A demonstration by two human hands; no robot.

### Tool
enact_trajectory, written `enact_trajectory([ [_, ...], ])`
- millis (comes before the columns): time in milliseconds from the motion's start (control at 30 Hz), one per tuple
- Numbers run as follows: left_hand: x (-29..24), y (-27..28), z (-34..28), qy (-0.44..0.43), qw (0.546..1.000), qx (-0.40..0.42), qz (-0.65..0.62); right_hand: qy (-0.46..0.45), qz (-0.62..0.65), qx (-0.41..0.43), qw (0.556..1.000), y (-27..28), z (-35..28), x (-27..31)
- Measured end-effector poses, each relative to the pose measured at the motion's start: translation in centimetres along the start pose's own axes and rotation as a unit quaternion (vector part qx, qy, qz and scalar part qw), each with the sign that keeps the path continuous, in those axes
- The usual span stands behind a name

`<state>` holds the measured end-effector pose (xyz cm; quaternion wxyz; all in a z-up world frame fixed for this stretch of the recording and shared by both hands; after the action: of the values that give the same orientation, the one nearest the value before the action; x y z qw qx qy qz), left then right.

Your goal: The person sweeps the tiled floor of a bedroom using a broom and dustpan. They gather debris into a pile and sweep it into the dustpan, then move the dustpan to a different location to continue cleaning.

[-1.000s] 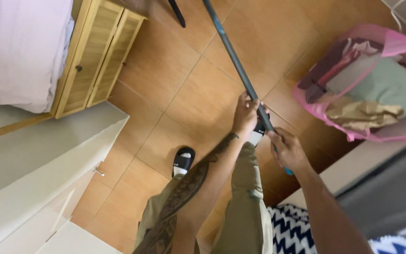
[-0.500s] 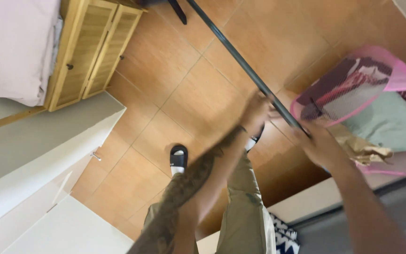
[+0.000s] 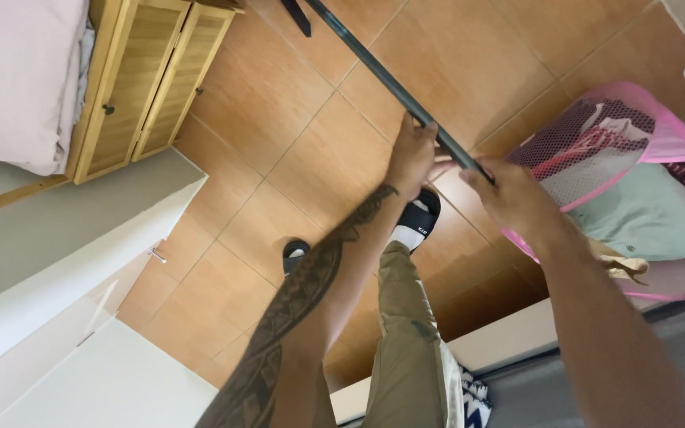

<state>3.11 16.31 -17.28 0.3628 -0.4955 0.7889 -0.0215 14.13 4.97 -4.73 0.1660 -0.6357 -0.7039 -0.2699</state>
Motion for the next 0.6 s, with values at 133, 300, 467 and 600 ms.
enact_trajectory([
  [133, -1.1, -2.0, -0.2, 0.045, 0.995, 0.026, 0.086, -0.046, -0.033, 0.003, 0.998, 1.0, -0.9, -1.0],
  [300, 2.5, -5.4, -2.9, 0.070, 0.957, 0.049, 0.278, 0.149, -0.063, -0.090, 0.983, -1.4, -5.7, -7.9],
  [467, 4.2, -7.5, -13.2, -0.103, 0.686, 0.044, 0.719, -0.245, 0.048, 0.005, 0.968, -8.7, -15.8, -11.8],
  [600, 9.2, -4.0, -23.1, -0.110, 0.664, 0.167, 0.720, -0.326, 0.145, 0.051, 0.933, -19.8, -24.8, -11.7],
])
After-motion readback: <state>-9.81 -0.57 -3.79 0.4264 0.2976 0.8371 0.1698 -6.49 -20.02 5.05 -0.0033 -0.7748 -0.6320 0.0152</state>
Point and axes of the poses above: each hand's wrist, its own z-axis towards the middle knuckle, its own y-axis out of the back of the hand, x = y × z, the point moved 5 cm from there along z, towards the middle knuckle, and after that the axes turned 12 degrees about x, right-handed, at the moved point
